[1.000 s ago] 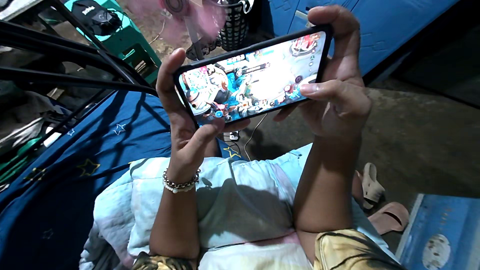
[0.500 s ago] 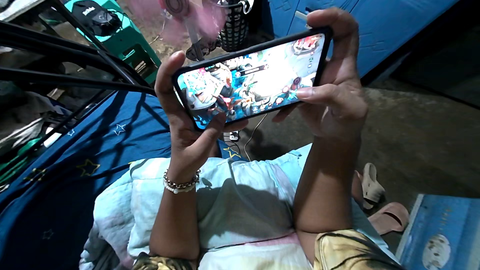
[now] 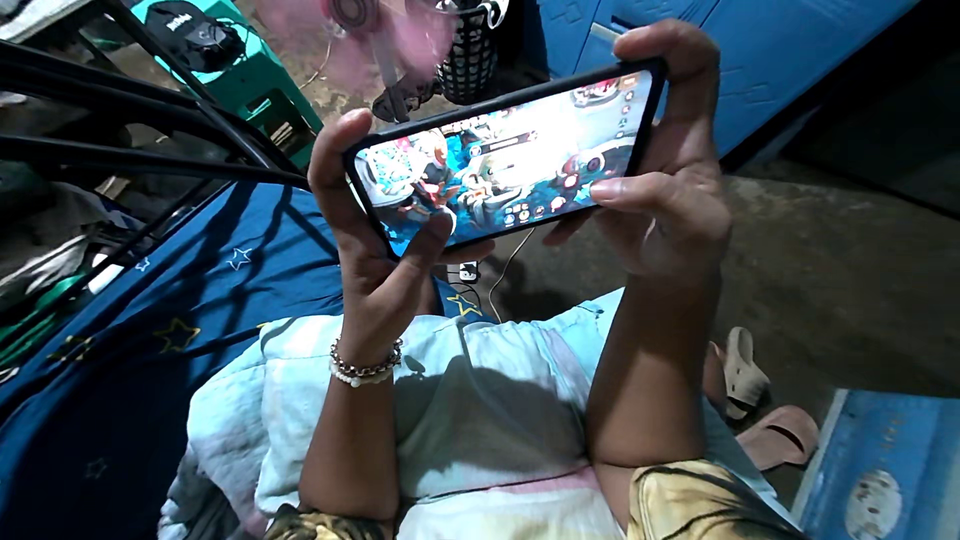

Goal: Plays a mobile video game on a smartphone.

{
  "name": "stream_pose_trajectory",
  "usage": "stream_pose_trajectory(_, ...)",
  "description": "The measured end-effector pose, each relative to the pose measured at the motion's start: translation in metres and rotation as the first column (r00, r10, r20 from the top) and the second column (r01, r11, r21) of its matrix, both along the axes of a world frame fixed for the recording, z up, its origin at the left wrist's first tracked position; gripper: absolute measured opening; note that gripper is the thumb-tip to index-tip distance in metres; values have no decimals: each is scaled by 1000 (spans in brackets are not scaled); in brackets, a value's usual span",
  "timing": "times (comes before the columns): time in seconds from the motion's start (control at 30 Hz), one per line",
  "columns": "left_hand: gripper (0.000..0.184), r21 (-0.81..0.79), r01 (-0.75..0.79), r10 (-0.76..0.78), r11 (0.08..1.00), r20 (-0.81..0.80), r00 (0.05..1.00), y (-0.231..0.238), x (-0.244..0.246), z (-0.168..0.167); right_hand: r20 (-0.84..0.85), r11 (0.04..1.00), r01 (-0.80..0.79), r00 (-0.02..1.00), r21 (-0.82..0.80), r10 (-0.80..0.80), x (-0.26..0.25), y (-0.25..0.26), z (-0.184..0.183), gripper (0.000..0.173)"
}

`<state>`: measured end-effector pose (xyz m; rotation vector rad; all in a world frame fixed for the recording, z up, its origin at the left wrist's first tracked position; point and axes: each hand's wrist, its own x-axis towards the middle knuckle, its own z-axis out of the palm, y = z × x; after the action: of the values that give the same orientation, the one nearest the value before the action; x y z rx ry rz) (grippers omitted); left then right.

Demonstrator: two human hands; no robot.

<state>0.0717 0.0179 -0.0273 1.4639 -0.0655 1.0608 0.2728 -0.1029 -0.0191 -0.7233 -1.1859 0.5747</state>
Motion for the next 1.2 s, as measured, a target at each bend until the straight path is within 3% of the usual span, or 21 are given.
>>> stream_pose_trajectory(0.63,78,13,-24,24,1000,-15,1000,0,0,0,-7,1000,-12,1000,12,13,1,1,-1,64)
stream_pose_trajectory(1.2,66,-16,36,-35,999,62,997,3,0,-2,-6,1000,-18,1000,10,19,1,0,0,65)
